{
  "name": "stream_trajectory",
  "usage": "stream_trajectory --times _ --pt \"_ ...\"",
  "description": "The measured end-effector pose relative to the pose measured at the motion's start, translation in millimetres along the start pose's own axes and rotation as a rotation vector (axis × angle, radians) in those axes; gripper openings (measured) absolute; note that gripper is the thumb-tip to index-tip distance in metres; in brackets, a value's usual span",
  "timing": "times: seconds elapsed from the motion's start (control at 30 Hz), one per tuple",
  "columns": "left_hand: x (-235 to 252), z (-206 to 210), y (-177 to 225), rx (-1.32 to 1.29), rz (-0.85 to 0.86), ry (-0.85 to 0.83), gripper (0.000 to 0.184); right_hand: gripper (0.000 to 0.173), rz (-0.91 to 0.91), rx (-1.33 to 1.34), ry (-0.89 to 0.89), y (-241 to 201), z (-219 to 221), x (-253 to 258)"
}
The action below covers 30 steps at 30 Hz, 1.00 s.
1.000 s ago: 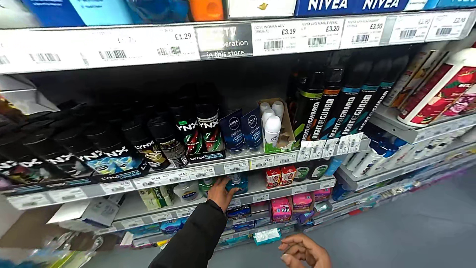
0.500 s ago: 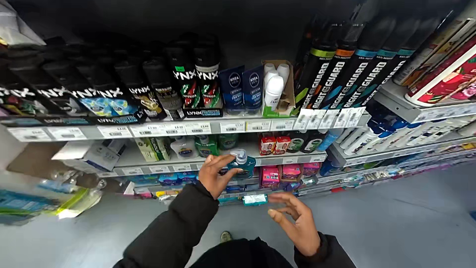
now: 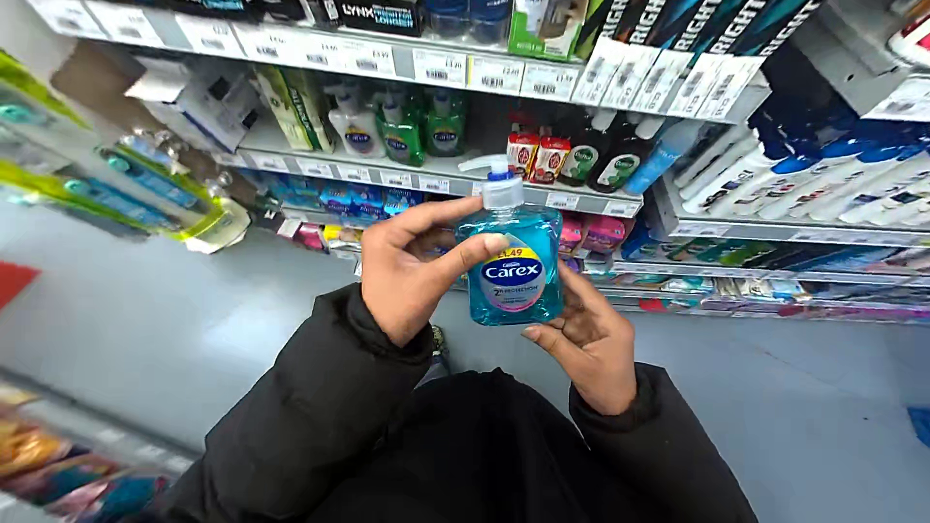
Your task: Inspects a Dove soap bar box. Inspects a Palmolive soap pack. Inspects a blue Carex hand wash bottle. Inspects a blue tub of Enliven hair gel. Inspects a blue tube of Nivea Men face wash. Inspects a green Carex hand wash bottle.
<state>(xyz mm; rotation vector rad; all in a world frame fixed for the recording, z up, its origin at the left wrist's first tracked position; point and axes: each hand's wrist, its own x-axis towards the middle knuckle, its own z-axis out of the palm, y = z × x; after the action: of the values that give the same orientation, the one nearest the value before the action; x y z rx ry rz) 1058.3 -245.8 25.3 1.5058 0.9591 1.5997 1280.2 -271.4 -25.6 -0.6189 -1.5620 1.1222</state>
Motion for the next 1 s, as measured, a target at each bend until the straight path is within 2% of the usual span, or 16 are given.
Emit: stream_trajectory --times 0.1,0.2,0.27,0.43,1.0 --pt "-26 8 6 -0.012 -0.028 0.041 0.038 0.086 0.008 0.058 -0.008 -10 -2 -20" --pt "-53 -12 -20 -0.056 0.075 -0.022 0.045 0.083 -0.009 0.116 -0.009 -12 -3 -36" --pt "-63 -9 -24 -0.062 0.132 -0.014 0.047 0.082 -0.01 0.136 -0.002 -17 -5 -42" --pt "-67 36 23 -0.092 0.007 0.087 0.044 0.082 -0.036 0.17 -0.002 -25 -7 -48" --pt "-55 56 23 -0.126 -0.086 0.005 0.04 0.079 -0.032 0.112 0.08 -32 -26 -55"
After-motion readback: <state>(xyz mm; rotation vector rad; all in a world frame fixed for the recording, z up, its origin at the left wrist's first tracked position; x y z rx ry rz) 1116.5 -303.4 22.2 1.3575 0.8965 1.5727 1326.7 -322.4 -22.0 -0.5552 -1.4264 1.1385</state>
